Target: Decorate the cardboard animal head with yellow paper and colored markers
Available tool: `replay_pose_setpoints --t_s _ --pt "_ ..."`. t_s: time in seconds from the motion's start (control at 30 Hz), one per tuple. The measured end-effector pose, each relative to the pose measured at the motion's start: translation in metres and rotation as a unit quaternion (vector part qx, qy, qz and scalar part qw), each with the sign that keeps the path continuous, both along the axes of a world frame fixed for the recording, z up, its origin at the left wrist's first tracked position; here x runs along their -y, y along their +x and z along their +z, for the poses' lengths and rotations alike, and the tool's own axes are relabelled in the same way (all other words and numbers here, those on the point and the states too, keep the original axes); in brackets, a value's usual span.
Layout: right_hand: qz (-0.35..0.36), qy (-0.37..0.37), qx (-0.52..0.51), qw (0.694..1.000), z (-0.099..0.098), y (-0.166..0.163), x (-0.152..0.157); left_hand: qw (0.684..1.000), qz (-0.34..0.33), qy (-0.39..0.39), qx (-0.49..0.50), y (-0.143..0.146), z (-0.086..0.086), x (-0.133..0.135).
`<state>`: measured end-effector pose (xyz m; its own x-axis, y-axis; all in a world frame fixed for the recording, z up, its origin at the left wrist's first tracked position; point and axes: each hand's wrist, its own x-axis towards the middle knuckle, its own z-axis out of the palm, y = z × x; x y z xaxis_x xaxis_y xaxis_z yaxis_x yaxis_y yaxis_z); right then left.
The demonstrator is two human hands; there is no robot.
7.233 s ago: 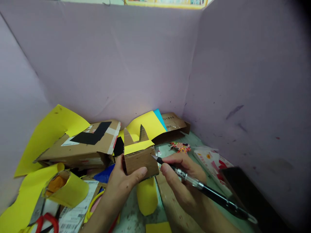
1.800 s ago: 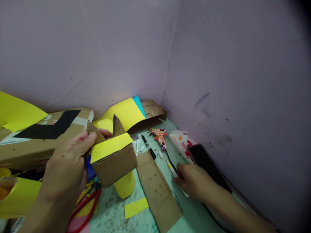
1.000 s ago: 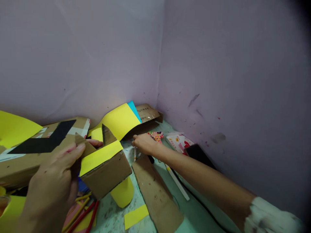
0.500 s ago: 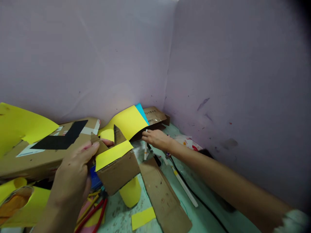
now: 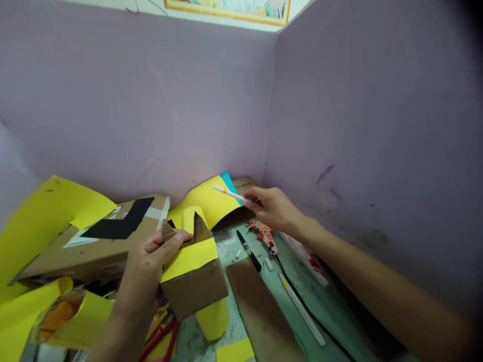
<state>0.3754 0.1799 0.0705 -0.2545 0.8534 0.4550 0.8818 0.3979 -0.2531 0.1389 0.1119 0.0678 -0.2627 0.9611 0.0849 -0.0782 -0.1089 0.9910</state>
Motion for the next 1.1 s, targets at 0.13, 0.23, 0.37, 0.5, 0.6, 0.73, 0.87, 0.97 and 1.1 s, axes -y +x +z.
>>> replay_pose_setpoints --t_s 0.13,0.23,0.37,0.5,0.6,0.73,0.87,0.97,1.1 --pt "0.055 -0.028 -0.031 0.998 0.003 -0.032 -0.004 0.999 -0.028 -0.013 0.042 0.002 0.005 0.004" --pt "0.084 -0.037 -0.03 0.995 0.005 -0.053 -0.009 0.996 -0.016 0.003 0.089 0.004 0.009 0.007" --pt "0.107 -0.045 -0.012 0.993 0.009 -0.07 -0.01 0.991 -0.018 -0.01 0.129 0.002 0.007 0.005" --pt "0.123 -0.045 0.006 0.991 0.013 -0.076 -0.004 0.99 -0.014 -0.018 0.136 -0.002 0.002 -0.001" --pt "0.126 -0.043 0.021 0.991 0.014 -0.077 -0.001 0.992 -0.005 -0.009 0.129 -0.003 0.0 -0.004" --pt "0.138 -0.046 0.044 0.988 0.016 -0.076 0.001 0.991 0.011 -0.006 0.135 -0.003 0.001 -0.004" --pt "0.159 -0.058 0.064 0.983 0.018 -0.078 0.003 0.991 0.018 -0.007 0.133 -0.003 0.002 -0.003" --pt "0.16 -0.07 0.062 0.983 0.017 -0.077 0.003 0.991 0.015 -0.005 0.132 -0.003 0.002 -0.004" --pt "0.122 -0.088 0.021 0.988 0.011 -0.072 0.0 0.992 0.006 -0.001 0.124 -0.004 0.001 -0.003"
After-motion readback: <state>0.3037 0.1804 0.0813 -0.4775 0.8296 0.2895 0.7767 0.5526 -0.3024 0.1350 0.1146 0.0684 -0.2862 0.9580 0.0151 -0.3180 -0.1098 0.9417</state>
